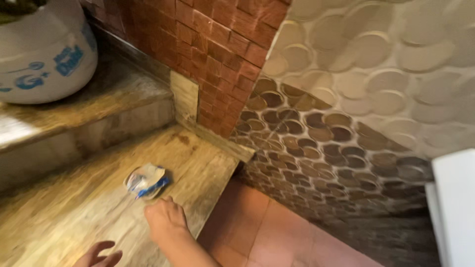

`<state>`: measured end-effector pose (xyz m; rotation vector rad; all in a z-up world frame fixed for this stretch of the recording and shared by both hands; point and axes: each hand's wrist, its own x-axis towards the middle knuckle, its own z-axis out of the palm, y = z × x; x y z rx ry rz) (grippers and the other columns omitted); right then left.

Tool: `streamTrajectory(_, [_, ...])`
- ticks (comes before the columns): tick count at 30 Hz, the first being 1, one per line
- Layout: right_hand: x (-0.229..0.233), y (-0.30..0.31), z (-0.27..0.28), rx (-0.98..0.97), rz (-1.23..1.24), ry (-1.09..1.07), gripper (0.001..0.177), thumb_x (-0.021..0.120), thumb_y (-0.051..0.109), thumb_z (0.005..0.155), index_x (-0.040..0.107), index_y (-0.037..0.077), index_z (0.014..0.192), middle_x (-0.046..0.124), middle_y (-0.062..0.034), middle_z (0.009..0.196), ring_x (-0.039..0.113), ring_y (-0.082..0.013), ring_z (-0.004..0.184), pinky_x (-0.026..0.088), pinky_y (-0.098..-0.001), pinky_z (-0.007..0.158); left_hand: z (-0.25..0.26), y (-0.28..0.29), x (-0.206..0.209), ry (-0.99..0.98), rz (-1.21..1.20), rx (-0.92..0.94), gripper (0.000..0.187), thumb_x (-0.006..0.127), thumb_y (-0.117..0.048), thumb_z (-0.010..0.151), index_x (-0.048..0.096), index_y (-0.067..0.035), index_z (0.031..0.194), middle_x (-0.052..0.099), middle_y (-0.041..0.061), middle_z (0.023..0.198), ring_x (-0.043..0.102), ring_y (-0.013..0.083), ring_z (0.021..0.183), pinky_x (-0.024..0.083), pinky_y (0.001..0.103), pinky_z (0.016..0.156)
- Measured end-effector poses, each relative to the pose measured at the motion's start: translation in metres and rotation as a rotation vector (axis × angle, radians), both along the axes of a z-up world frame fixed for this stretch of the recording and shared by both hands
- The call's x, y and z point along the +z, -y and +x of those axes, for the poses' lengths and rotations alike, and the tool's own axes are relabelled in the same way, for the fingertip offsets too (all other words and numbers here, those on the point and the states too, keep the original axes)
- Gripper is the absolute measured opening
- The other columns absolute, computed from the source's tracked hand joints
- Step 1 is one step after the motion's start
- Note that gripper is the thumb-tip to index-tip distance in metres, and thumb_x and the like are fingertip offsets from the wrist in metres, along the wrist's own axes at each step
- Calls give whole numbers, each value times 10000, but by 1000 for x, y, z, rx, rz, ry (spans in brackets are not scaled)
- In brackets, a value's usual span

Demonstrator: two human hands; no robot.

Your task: The person cleans a bathroom sink and a soap wrapper using a cloth and water, then places cleaning items into a container.

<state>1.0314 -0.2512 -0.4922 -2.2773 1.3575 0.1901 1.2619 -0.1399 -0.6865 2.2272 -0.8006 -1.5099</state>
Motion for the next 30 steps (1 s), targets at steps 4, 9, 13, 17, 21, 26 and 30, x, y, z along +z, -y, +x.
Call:
streamTrajectory(4, [-66,79,14,-133,-64,229,245,684,-7,868,719,106,1083,667,-180,1151,631,-388,1140,552,-491,901,-4,83,-40,59,-113,139,772,794,-382,766,568,-130,1460,736,259,1179,765,356,1087,580,455,928])
streamTrajectory(9, [-134,138,54,-254,-91,471,449,705,-8,767,626,150,1179,641,-117,1134,624,-344,1105,533,-451,883,-51,165,12,267,-187,70,829,616,-569,872,412,-105,1527,635,279,1319,628,409,1213,464,442,1024])
streamTrajectory(13, [-193,144,78,-256,-137,425,361,649,42,850,654,168,1189,642,-110,1153,619,-334,1124,526,-455,873,-65,185,-1,219,-257,194,845,561,-520,875,377,-43,1547,677,302,1273,637,426,1219,465,473,1024])
streamTrajectory(17, [-221,146,86,-462,223,360,168,594,221,1035,704,147,1136,674,-99,1203,666,-315,1102,523,-438,946,-55,168,-35,205,-372,103,919,585,-542,864,328,53,1516,611,329,1316,572,431,1280,430,466,1047])
streamTrajectory(21, [-196,121,77,-564,83,648,280,651,202,925,667,140,1198,661,-129,1198,669,-342,1076,527,-446,896,-40,146,-46,266,-291,66,918,576,-559,871,346,24,1540,611,339,1332,565,438,1306,426,467,1073])
streamTrajectory(26, [-144,98,49,-252,-208,521,383,702,83,841,657,160,1214,610,-105,1208,640,-337,1101,525,-470,892,-24,142,-27,384,-333,96,999,676,-550,840,344,40,1575,583,386,1367,534,459,1362,407,467,1140])
streamTrajectory(30, [-79,69,31,26,-364,585,452,719,96,776,656,167,1217,629,-92,1190,661,-326,1080,553,-454,867,-31,130,38,413,-517,49,1071,791,-456,727,324,45,1551,561,365,1370,539,449,1323,411,464,1081])
